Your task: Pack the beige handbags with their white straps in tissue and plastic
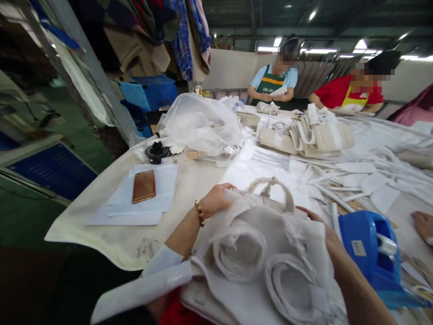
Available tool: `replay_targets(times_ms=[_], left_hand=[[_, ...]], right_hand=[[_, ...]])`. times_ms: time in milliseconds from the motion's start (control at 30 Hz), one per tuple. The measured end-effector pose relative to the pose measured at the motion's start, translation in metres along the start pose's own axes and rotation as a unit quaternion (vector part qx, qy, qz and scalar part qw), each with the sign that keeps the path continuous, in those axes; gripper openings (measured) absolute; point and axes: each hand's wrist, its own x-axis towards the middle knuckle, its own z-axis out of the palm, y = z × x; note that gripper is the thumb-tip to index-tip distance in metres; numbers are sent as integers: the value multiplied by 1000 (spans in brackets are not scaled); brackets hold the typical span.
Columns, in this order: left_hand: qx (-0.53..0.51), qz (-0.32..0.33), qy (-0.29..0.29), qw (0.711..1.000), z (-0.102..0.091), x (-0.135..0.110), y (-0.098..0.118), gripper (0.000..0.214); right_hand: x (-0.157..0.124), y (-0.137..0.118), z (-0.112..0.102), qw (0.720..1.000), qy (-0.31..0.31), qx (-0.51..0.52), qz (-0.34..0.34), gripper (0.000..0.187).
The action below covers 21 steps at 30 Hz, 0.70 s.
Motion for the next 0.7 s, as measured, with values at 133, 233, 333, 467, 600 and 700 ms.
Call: replay_targets(times_ms=[133,233,333,467,600,700], left_hand=[[51,-60,15,997,7,39,-40,55],[99,-74,18,992,9,46,-58,58],[141,-61,22,988,7,40,-64,74],[256,35,75,963,-1,24,-65,64],[195,13,158,968,-18,-10,-72,29],[46,-78,131,987,-31,-47,-80,26]], right_hand=[[30,34,24,981,-103,63,153,75],[36,55,28,970,-152,68,175,82],[35,62,13,983,-121,-14,134,70],[16,33,-6,973,70,-221,-7,48],[-12,-17,18,959,-106,-186,-187,23],[-21,-36,59,920,-226,-195,-254,21]])
